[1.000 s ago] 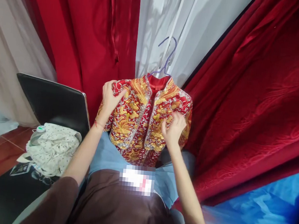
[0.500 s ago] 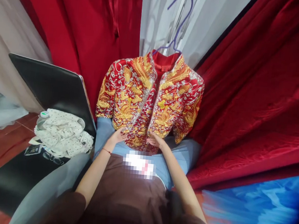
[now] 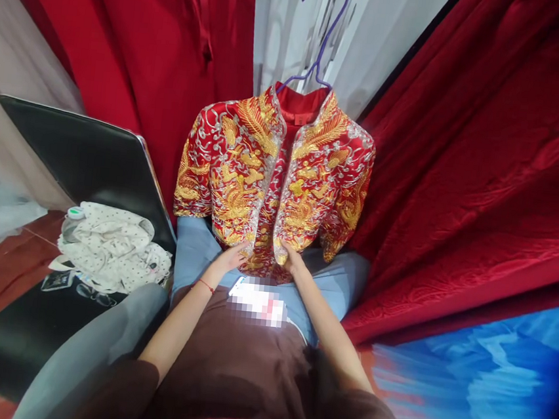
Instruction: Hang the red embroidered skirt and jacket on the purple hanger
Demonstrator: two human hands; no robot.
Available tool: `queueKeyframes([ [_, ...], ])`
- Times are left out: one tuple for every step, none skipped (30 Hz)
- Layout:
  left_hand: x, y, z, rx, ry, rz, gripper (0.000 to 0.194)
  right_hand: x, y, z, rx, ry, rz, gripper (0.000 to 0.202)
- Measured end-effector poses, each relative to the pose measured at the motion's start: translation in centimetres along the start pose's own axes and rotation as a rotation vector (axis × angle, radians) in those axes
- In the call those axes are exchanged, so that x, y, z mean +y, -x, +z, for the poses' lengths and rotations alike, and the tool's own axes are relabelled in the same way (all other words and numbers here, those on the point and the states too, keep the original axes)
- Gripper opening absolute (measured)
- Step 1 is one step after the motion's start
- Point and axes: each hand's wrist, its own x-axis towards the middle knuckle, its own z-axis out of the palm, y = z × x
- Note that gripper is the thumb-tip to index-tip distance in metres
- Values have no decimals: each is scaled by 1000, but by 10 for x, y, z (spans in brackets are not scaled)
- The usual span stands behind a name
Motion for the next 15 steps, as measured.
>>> queueKeyframes([
  [-2, 1, 1, -16, -2, 3, 27, 2, 5, 3, -39, -2, 4, 32],
  [-4, 2, 1, -32, -4, 6, 27, 4, 10, 6, -71, 1, 13, 33],
  [-4, 4, 2, -48, -8, 12, 28, 6, 15, 8, -100, 6, 21, 34],
  [-5, 5, 2, -66, -12, 19, 29, 7, 20, 10, -130, 14, 23, 36],
  [-5, 6, 3, -83, -16, 28, 30, 9, 24, 12, -155, 22, 22, 38],
  [-4, 8, 3, -98, -20, 36, 30, 10, 28, 13, -175, 29, 17, 41],
  [-4, 10, 4, -110, -23, 46, 30, 12, 31, 15, -189, 34, 10, 43],
  [-4, 12, 6, -117, -25, 56, 30, 13, 34, 17, -197, 37, 1, 46],
  [-4, 15, 7, -119, -25, 64, 28, 14, 37, 19, -201, 39, -6, 48],
  [-4, 18, 8, -118, -24, 71, 26, 15, 40, 21, -205, 40, -11, 50],
  [-5, 22, 10, -116, -23, 78, 25, 15, 43, 23, -211, 40, -12, 51],
  [-5, 27, 10, -113, -21, 85, 24, 16, 47, 26, -223, 36, -14, 52],
  [-6, 32, 11, -108, -21, 89, 25, 16, 52, 29, -238, 27, -18, 52],
  [-7, 37, 12, -105, -23, 92, 26, 16, 56, 31, -256, 15, -27, 51],
  [-9, 42, 13, -107, -22, 93, 27, 15, 61, 33, -274, -1, -40, 50],
])
